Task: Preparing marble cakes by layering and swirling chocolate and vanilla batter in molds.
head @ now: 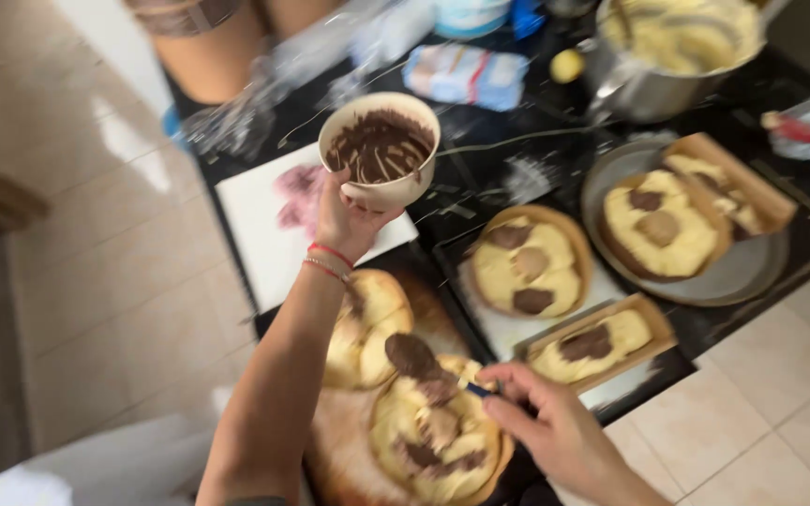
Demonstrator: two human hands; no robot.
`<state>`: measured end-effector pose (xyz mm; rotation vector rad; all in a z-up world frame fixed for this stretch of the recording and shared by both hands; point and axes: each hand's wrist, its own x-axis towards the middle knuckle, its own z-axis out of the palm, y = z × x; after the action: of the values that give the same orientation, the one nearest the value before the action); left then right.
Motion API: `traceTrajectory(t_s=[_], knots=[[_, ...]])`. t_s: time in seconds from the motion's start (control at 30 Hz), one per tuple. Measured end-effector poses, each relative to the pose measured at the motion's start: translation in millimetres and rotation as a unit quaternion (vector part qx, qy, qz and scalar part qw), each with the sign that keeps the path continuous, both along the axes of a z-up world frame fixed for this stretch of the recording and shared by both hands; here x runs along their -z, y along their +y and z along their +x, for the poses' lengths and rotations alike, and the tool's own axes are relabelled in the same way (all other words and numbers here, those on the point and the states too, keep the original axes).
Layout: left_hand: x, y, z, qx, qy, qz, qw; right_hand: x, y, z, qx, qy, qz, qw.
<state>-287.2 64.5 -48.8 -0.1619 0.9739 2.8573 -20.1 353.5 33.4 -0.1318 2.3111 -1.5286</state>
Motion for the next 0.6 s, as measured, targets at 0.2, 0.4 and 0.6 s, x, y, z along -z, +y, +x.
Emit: traceTrajectory(t_s=[0.2, 0.4, 0.6], knots=[[97.6, 43.4, -122.5, 0.069, -0.060, 0.004, 0.996, -4.1, 65.7, 0.3, 0.141, -0.125, -0.053, 0.981], [83.9, 48.2, -83.5, -0.041, -0.124, -0.092, 0.987, -5.7, 97.3, -13.1, 0.187, -0.076, -0.087, 0.976], [-11.9, 115.0, 174.6, -0.076, 0.085, -0.205, 0.972, 50.5, 86.4, -39.6, 0.189, 0.040, -0.219, 0.956]])
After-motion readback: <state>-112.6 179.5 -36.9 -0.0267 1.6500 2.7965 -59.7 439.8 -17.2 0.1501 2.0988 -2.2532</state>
